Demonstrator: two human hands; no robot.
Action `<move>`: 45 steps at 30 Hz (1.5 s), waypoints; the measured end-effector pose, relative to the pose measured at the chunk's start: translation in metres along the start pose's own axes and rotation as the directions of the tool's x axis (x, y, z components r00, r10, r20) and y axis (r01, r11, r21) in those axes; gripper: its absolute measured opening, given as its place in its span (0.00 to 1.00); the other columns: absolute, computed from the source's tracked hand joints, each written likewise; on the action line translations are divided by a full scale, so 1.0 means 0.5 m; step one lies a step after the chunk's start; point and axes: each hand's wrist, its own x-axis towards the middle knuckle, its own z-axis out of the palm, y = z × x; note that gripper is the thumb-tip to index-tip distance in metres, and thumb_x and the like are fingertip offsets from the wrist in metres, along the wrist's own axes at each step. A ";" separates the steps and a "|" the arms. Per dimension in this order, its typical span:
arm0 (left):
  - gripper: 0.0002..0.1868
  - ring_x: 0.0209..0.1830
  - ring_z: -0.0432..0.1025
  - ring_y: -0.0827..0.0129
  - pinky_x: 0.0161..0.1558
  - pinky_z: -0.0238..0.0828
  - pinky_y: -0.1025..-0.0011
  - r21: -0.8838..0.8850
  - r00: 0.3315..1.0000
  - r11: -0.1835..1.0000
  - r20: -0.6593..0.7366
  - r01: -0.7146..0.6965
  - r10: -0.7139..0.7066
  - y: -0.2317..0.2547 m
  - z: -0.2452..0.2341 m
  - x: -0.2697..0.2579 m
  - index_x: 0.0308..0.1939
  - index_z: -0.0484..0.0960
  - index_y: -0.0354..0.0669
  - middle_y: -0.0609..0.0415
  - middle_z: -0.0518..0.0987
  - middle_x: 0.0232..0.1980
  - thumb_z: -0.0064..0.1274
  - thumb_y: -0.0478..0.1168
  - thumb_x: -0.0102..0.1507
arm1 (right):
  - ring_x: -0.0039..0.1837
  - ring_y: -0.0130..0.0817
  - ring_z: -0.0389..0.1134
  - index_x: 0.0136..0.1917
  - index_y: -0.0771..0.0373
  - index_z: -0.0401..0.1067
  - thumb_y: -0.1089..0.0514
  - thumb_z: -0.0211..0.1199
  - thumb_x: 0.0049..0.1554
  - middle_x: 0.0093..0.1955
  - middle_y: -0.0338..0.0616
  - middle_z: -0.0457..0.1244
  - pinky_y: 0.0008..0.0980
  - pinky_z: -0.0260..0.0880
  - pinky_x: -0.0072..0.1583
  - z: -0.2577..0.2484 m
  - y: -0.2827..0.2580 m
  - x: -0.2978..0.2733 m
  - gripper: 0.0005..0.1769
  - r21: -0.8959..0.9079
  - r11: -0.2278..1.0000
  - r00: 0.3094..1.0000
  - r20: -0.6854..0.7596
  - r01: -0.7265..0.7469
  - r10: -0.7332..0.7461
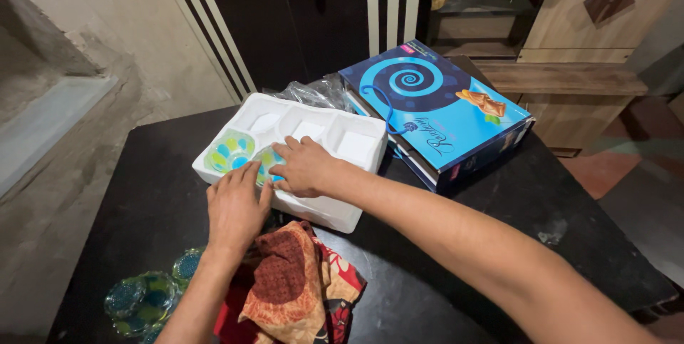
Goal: The person wipes several small patterned glass bowls with a cloth on a table, then places them into a white styrofoam tray. The person handles the bowls one at a time, wiping each before setting it in the tray.
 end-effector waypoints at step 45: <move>0.37 0.78 0.48 0.37 0.68 0.47 0.38 0.144 0.985 0.981 0.098 0.128 -0.143 -0.095 0.043 0.003 0.72 0.66 0.38 0.31 0.55 0.77 0.44 0.60 0.66 | 0.80 0.64 0.47 0.75 0.55 0.63 0.43 0.56 0.60 0.79 0.61 0.51 0.59 0.47 0.75 0.022 -0.083 -0.048 0.33 0.230 0.971 0.916 -0.371 -0.069 0.153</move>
